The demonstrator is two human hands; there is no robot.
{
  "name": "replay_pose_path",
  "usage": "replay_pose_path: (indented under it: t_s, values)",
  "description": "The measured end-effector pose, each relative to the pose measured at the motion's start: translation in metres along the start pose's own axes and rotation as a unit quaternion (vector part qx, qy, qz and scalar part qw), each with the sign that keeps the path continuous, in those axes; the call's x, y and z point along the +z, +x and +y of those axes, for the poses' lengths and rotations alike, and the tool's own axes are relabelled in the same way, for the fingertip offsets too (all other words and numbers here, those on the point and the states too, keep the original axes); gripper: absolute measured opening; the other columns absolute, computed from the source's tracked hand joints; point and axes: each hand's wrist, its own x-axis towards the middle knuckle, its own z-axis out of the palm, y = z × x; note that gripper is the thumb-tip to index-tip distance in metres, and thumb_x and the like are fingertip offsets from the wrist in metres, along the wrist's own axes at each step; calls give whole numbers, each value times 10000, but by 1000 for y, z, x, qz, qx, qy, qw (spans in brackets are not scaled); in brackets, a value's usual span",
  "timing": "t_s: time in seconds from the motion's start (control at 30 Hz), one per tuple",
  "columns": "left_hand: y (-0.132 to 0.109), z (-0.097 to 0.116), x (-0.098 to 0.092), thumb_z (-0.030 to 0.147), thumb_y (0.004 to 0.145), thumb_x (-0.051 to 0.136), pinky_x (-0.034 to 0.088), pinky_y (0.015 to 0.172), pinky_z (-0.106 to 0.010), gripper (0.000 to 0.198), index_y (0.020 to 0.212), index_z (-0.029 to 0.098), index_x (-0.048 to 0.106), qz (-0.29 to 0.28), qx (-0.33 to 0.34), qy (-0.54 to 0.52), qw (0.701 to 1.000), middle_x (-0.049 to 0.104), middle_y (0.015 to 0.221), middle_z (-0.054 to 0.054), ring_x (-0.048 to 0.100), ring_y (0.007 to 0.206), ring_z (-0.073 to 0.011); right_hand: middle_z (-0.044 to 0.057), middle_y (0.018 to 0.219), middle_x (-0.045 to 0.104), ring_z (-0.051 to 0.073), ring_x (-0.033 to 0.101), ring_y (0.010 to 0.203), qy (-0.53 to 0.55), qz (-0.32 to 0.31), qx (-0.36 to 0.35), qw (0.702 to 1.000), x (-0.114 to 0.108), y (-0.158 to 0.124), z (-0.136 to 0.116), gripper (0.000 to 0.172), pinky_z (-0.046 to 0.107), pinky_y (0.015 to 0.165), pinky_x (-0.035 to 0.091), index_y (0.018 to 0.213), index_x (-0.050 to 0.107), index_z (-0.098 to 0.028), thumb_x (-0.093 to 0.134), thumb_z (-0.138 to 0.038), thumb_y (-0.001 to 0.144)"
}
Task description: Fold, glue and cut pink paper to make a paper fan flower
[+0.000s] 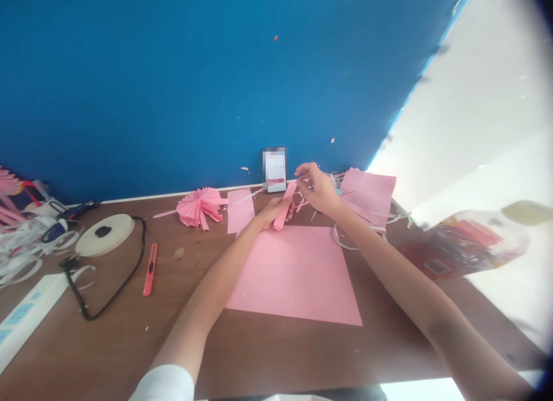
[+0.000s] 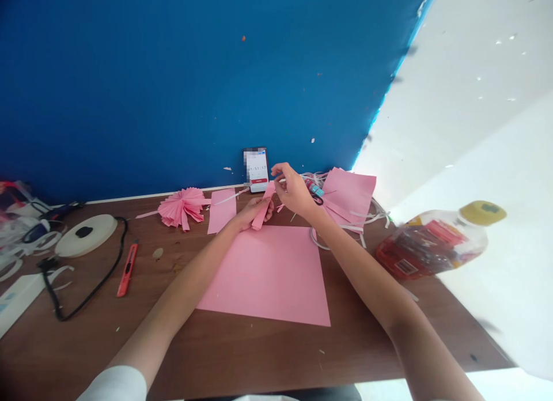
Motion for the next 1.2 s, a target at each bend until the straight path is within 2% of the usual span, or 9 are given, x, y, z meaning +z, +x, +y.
replay_pose_path:
  t_s: [0.13,0.23,0.3,0.4,0.6,0.8,0.93,1.07,1.2]
  values:
    - [0,0,0,485,810,564,399,467,-199,366,785,121,551,10,-3,7,1000,543,598,-7,526,493,-80,64,888,626,159,551,693,-116,-20,20,993,-3,0,7,182,285,634,407,871,589,-178,454,-126,760]
    - [0,1,1,489,803,574,395,460,-195,367,783,123,548,14,-6,5,1000,538,607,-1,525,492,-77,30,748,648,157,554,651,-167,-130,63,975,-6,-2,14,150,270,597,375,752,626,-192,489,-134,730]
    - [0,0,1,491,798,580,396,458,-195,369,785,123,546,14,-1,2,1000,535,620,3,524,493,-73,21,740,668,161,576,669,-177,-196,96,960,-8,-4,16,138,258,576,368,723,646,-201,517,-150,717]
    - [1,0,0,489,793,587,402,458,-197,368,778,125,540,16,3,2,1000,538,630,4,528,495,-71,30,808,697,169,605,712,-169,-219,123,953,-6,-7,16,125,250,579,386,753,670,-206,553,-176,720]
    - [1,-1,0,498,792,587,405,461,-195,384,801,118,534,8,0,-6,1000,555,637,-7,536,501,-74,32,756,695,159,619,698,-88,-228,101,964,2,-9,13,126,235,610,427,746,659,-191,535,-180,760]
    - [3,-3,-1,488,793,591,415,467,-198,379,807,112,546,15,5,0,1000,541,637,0,531,497,-71,28,727,680,129,607,627,7,-219,116,969,7,-11,21,144,225,616,449,710,628,-167,497,-138,760]
    - [3,-3,-2,495,798,581,421,465,-202,380,795,117,543,15,6,5,1000,547,644,-7,536,501,-76,23,700,665,130,591,615,97,-202,154,962,13,-12,25,115,236,602,466,684,603,-167,513,-167,755]
    - [3,-2,-1,516,798,571,424,461,-203,401,785,116,543,18,2,1,1000,543,634,-7,537,497,-77,22,714,649,122,588,640,191,-213,200,937,15,-12,27,90,219,566,458,706,573,-169,523,-213,765]
    - [3,-3,-1,514,793,579,414,445,-200,401,806,114,546,26,-4,-12,1000,544,637,-5,535,485,-76,2,669,602,88,528,562,257,-249,249,900,12,-13,26,150,180,430,335,748,569,-170,550,-316,778]
